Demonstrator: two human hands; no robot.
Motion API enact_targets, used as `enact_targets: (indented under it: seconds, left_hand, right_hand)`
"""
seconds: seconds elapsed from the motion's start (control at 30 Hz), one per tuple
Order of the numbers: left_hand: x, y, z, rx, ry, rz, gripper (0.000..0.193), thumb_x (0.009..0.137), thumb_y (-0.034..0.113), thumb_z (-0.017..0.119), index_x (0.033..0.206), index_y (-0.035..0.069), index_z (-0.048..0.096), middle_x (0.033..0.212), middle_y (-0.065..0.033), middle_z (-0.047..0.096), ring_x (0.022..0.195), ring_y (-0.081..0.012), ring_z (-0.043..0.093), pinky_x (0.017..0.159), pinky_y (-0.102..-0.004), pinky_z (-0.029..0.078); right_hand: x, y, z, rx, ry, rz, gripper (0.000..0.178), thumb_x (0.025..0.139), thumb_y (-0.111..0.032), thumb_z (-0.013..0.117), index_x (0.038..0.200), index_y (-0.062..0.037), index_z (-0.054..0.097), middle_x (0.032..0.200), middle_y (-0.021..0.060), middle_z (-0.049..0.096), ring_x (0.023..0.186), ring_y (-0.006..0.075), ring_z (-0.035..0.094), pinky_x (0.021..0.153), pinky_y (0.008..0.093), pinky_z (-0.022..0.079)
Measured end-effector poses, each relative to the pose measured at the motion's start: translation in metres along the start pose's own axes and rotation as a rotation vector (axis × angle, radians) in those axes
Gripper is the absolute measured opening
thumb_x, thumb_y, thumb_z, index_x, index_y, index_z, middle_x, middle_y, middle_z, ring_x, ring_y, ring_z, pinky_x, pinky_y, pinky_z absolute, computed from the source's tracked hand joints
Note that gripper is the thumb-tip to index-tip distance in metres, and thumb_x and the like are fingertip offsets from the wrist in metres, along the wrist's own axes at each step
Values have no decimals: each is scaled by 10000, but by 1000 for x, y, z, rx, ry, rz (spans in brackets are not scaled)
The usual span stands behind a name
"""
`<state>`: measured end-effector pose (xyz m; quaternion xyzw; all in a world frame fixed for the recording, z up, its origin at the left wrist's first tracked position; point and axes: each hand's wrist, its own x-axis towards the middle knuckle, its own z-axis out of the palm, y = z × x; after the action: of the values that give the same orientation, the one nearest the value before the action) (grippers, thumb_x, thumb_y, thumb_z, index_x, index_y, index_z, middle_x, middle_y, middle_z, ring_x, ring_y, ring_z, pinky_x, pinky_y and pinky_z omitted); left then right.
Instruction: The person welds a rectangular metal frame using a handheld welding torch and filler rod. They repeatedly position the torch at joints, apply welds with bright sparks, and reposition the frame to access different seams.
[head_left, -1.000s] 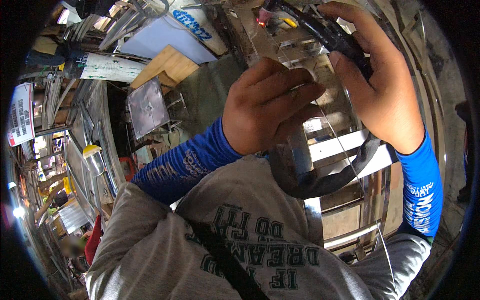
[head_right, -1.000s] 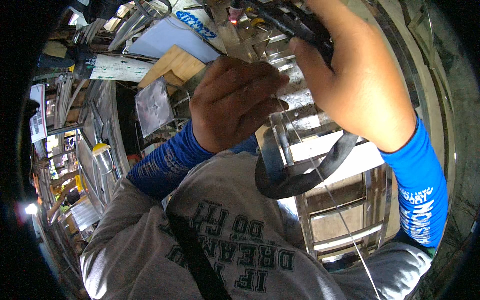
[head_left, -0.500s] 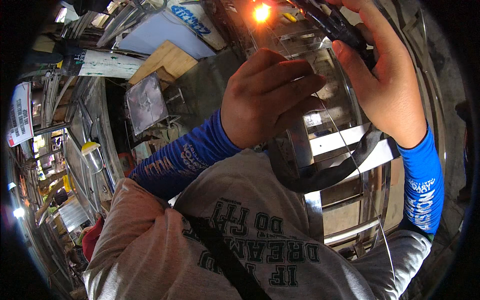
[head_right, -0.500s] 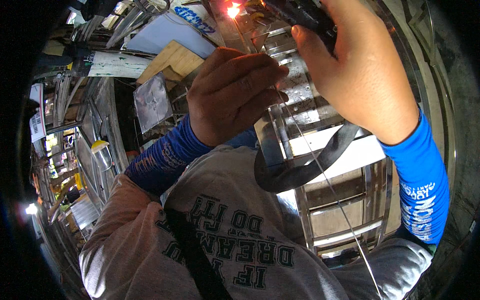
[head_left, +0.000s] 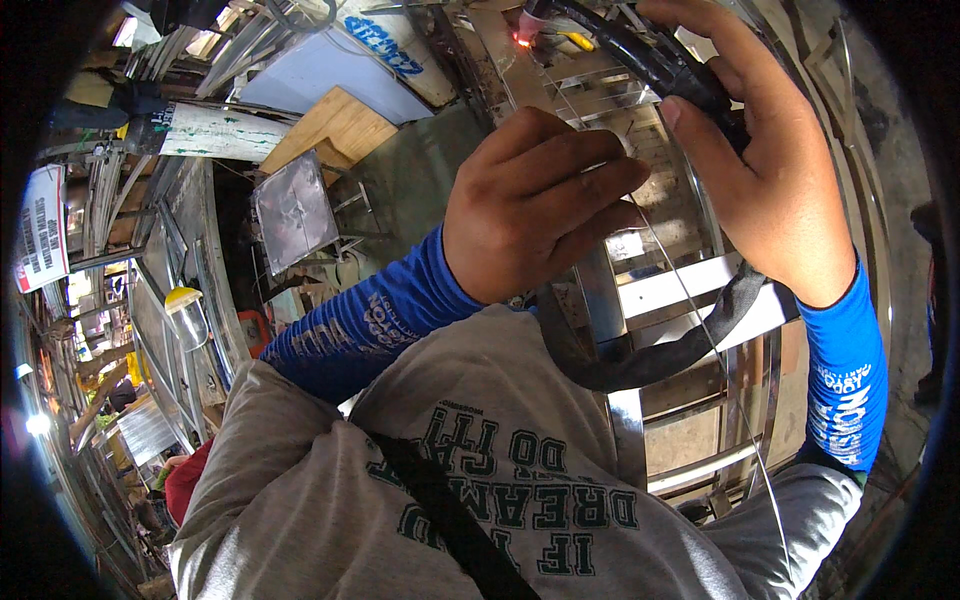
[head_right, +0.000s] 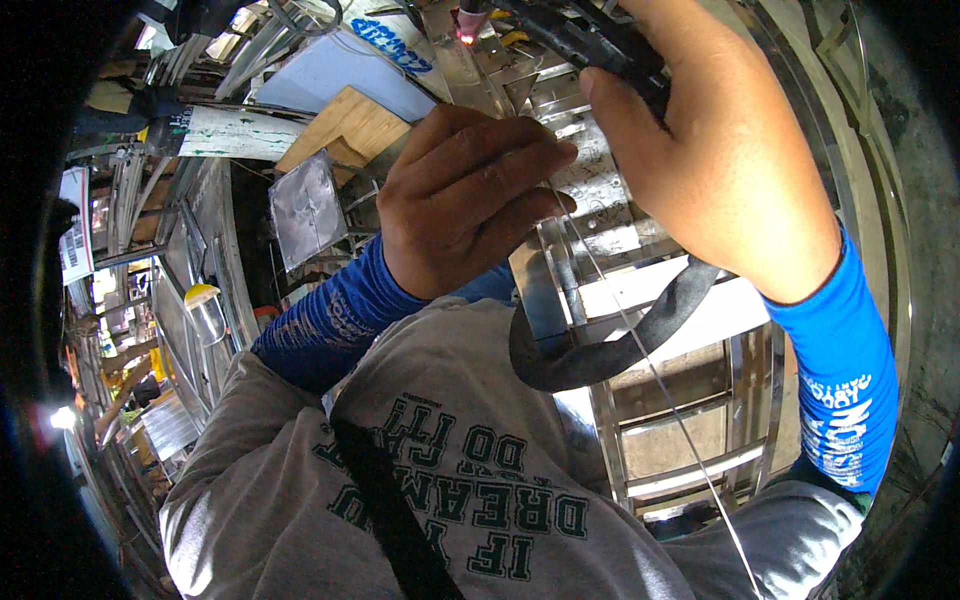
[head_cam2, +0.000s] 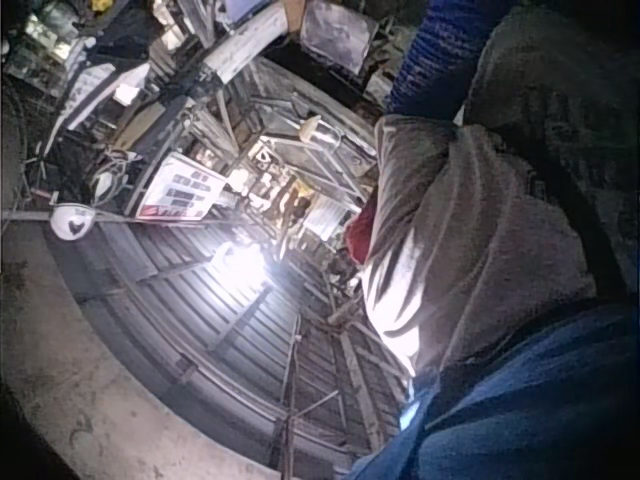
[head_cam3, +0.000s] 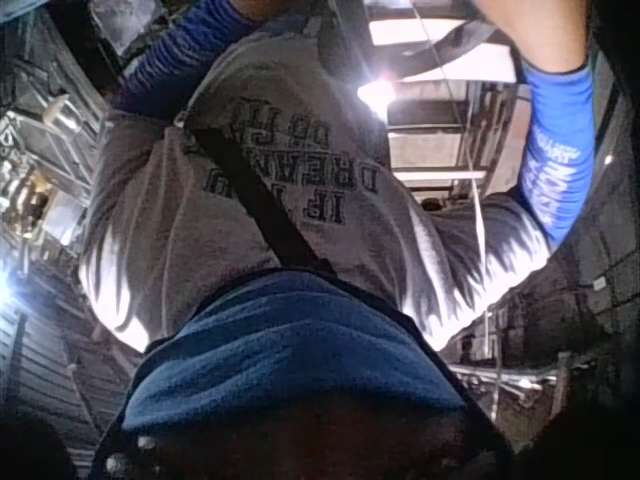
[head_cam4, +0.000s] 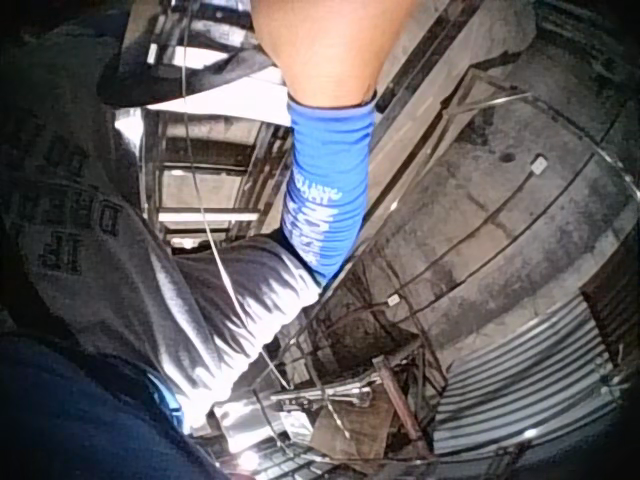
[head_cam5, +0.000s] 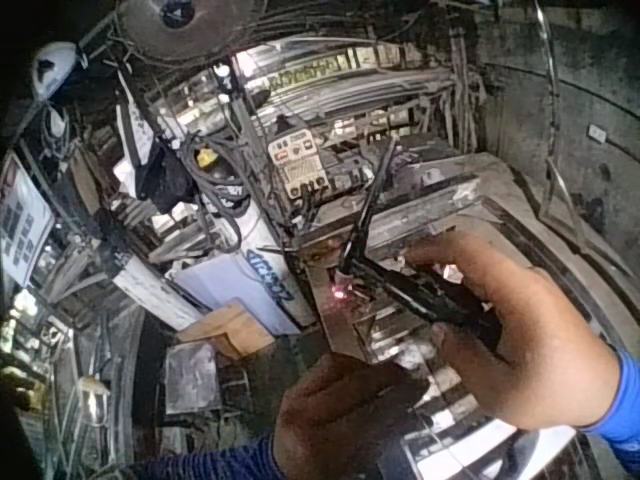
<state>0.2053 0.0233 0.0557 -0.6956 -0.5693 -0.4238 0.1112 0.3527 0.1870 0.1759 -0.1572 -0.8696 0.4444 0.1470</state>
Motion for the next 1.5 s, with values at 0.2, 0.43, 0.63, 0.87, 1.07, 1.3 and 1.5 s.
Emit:
enact_targets:
  seconds: [0.2, 0.43, 0.63, 0.87, 1.07, 1.3, 1.5]
  left_hand:
    - [-5, 2, 2, 25, -14, -59, 375, 810, 254, 941, 1151, 133, 847, 1136, -31, 804, 1003, -224, 741, 876, -383, 593]
    - [1, -1, 0, 21, -3, 10, 415, 784, 232, 921, 1163, 89, 833, 1153, -83, 784, 950, -260, 709, 814, -373, 591]
    - [1, -2, 2, -1, 1, 26, 440, 773, 213, 920, 1181, 78, 829, 1135, -90, 782, 926, -258, 698, 783, -366, 593]
    - [1, -1, 0, -12, -7, 7, 456, 752, 199, 933, 1177, 72, 828, 1111, -93, 782, 916, -260, 697, 779, -368, 594]
    - [1, -2, 0, -17, -7, 0, 464, 756, 206, 940, 1187, 77, 828, 1103, -87, 782, 915, -261, 695, 785, -379, 585]
    - [-7, -1, 4, -12, 14, -64, 396, 827, 202, 932, 1211, 178, 837, 1170, -12, 787, 963, -240, 702, 821, -374, 599]
    - [1, -2, 1, 6, 0, 5, 428, 771, 210, 920, 1170, 83, 834, 1143, -93, 780, 951, -271, 695, 804, -373, 592]
  right_hand:
    - [-13, 48, 23, -167, 160, -330, 675, 893, 138, 663, 1539, 44, 493, 1505, 247, 580, 1452, 331, 562, 1223, 391, 411]
    - [-3, 42, 9, -124, 100, -316, 560, 902, 126, 655, 1443, 32, 543, 1280, 194, 614, 1182, 273, 656, 998, 360, 524]
    - [-8, 32, 19, -119, 164, -248, 576, 897, 123, 686, 1445, 4, 551, 1263, 177, 634, 1121, 260, 679, 951, 364, 538]
    - [-8, 11, 11, -118, 93, -135, 571, 900, 123, 682, 1443, 9, 548, 1272, 189, 638, 1129, 272, 689, 934, 374, 543]
    - [-2, 34, 7, -18, 41, -128, 574, 899, 120, 675, 1448, 14, 542, 1310, 212, 623, 1189, 288, 680, 997, 388, 542]
    - [-4, 53, 11, -326, 100, -368, 584, 1024, 78, 653, 1572, -72, 516, 1454, 176, 655, 1319, 204, 659, 1046, 332, 531]
    - [-4, 3, 8, 39, 105, -63, 565, 910, 129, 640, 1457, 32, 536, 1285, 198, 608, 1193, 285, 658, 1026, 372, 524]
